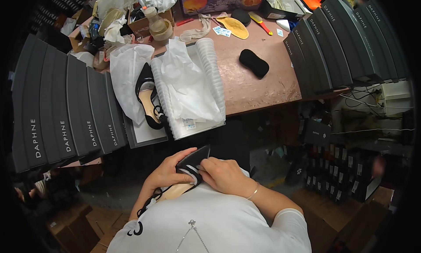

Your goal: Inspecting high-heeled shoes and packaging them into boxes with wrapping paper.

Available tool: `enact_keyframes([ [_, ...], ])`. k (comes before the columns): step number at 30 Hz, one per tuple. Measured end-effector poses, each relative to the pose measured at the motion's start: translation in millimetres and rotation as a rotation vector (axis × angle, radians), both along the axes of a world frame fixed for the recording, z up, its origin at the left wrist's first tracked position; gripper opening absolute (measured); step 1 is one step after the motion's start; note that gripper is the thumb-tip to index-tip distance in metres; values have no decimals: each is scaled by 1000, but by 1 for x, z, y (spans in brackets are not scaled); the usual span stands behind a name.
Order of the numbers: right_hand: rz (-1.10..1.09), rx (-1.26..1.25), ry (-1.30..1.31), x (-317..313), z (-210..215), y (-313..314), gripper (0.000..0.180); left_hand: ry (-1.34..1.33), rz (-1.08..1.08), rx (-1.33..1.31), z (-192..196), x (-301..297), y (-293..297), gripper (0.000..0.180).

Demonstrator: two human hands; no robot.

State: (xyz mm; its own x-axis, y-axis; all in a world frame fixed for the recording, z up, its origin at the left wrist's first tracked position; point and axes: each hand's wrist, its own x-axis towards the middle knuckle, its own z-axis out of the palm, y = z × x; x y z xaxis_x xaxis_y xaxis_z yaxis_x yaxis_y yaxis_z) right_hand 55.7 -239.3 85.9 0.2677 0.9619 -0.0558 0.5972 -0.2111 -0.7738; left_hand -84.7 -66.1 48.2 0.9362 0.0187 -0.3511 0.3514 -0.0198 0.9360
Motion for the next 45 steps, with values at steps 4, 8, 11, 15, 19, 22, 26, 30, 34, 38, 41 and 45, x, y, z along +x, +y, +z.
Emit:
enact_keyframes([
  [4, -56, 55, -4, -2, -5, 11, 17, 66, -39, -32, 8, 10, 3, 90],
  [8, -73, 140, -155, -6, -7, 33, 15, 22, 29, 2, 3, 3, 3, 89],
  [11, -20, 61, 15, 2, 3, -2, 16, 20, 33, 23, 2, 0, 2, 89],
  [15, -57, 129, -154, 1, 0, 31, 15, 33, -40, 4, 6, 9, 4, 88],
  [19, -7, 109, -28, 2, 1, 26, 17, -91, -33, 100, 3, 2, 4, 88],
  [22, -27, 92, -67, 3, 0, 13, 15, -22, -21, 27, 6, 8, 6, 87],
  [26, -49, 155, -166, -1, -12, 41, 17, 65, -47, 13, 5, 9, 6, 86],
  [30, 6, 129, -63, 6, -1, 13, 15, -29, 2, 41, 8, 5, 3, 84],
  [34, -1, 131, -214, 3, -3, 32, 14, 2, -10, -76, 2, 11, 3, 88],
  [38, -165, 312, -181, 24, -16, 88, 14, 37, -46, 27, 5, 6, 5, 90],
  [41, -209, 224, -21, 44, 9, 78, 14, 23, 26, 23, 9, 3, 9, 93],
  [45, 241, 57, 19, 31, 15, 44, 16, 8, 26, -32, 6, 2, 10, 94],
])
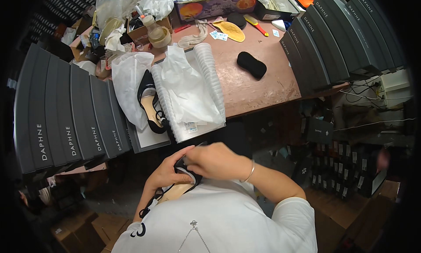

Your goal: Inspecting high-heeled shoes and packaging them into boxes with wrapping paper.

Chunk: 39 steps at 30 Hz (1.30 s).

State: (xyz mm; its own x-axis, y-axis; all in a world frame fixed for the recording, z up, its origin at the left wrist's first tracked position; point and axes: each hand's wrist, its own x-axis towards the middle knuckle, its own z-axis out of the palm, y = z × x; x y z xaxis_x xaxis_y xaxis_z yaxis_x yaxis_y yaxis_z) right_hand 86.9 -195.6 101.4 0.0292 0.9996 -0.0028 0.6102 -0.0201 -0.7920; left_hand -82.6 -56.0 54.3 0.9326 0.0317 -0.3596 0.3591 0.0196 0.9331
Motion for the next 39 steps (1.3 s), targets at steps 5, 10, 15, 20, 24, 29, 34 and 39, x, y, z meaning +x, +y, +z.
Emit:
enact_keyframes([
  [5, -445, 216, -266, 30, -10, 21, 13, 43, 60, 7, -3, -8, -1, 92],
  [10, -289, 20, -399, 21, -37, 35, 17, 103, 150, -129, -10, -11, 2, 87],
  [15, -484, 205, 89, 52, 10, 37, 16, -126, 786, -387, -17, -20, 81, 52],
  [20, -484, 193, 195, 49, -11, 37, 14, -491, 685, -1333, -51, 10, 116, 40],
  [24, -601, 283, 263, 94, -48, 39, 8, -363, 767, -1527, -50, 37, 112, 35],
  [29, -752, 222, -44, 217, -82, 71, 25, -368, 824, -1556, -44, 65, 110, 33],
  [34, -719, 309, -320, 294, -124, 111, 57, -228, 843, -1661, -34, 80, 117, 37],
  [39, -122, 317, -61, 158, 9, 132, 76, -210, 611, -1455, -27, 83, 113, 47],
])
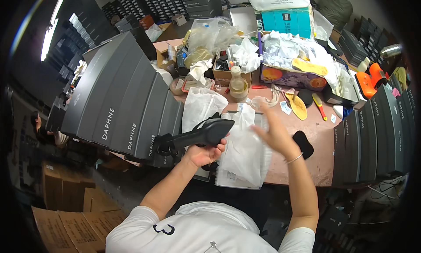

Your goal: Inspecting high-heeled shoes and packaging them into boxes with wrapping paper.

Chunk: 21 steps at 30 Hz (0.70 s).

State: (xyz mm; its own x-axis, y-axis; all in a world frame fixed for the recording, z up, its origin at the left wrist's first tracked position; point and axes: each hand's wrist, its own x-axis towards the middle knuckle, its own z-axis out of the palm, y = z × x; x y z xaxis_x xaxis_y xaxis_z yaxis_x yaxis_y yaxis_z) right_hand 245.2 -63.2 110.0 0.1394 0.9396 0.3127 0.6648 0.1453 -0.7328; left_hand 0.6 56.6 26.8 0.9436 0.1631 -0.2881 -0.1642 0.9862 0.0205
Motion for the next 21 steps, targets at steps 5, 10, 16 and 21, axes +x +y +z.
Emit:
enact_keyframes([
  [5, 437, -114, -173, -67, 38, 10, 85, 159, -262, 286, 14, 1, -27, 48],
  [10, 263, -212, 303, -62, 7, -33, 48, 473, -440, 1255, 18, -37, -15, 30],
  [16, 44, -187, 1145, -74, -49, -81, 48, 719, -320, 2680, -41, -64, 12, 53],
  [21, -38, -195, 1262, -77, -61, -95, 58, 721, -359, 2775, -49, -59, 19, 62],
])
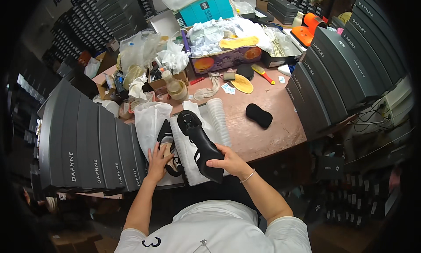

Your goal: Inspecting high-heeled shoes and packaging them into boxes with wrapping paper.

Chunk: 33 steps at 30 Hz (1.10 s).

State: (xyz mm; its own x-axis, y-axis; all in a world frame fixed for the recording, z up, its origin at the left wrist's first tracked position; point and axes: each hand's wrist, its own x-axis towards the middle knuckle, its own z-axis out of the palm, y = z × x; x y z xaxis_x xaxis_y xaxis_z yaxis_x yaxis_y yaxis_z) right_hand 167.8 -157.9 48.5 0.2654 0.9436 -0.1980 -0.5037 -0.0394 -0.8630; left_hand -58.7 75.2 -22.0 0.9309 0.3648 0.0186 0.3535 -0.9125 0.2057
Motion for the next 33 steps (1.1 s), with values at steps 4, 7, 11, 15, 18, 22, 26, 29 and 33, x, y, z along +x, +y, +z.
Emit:
enact_keyframes([
  [4, -33, 20, 9, -1, -8, -2, 56, -190, -15, 57, 16, -3, 8, 54],
  [7, -41, 28, 5, -1, -1, -3, 57, -537, -2, 42, 94, 5, -1, 42],
  [11, -30, 78, -19, -9, 13, -5, 58, -639, 205, -691, 156, 3, -30, 20],
  [15, 5, 131, -61, -29, 8, -10, 62, -645, 452, -1754, 135, 24, -68, 38],
  [18, -31, 154, 122, -44, -14, -14, 76, -721, 497, -2012, 121, 23, -84, 59],
  [22, -52, 120, 174, -57, -21, -18, 95, -720, 460, -1983, 112, 13, -94, 73],
  [26, -54, 102, 136, -60, -28, -22, 101, -710, 426, -1969, 111, 9, -95, 74],
  [29, -56, 118, 139, -61, -26, -22, 101, -738, 463, -1962, 112, 10, -97, 74],
  [33, -46, 146, 120, -59, -33, -30, 88, -641, 230, -1883, 93, -3, -87, 70],
])
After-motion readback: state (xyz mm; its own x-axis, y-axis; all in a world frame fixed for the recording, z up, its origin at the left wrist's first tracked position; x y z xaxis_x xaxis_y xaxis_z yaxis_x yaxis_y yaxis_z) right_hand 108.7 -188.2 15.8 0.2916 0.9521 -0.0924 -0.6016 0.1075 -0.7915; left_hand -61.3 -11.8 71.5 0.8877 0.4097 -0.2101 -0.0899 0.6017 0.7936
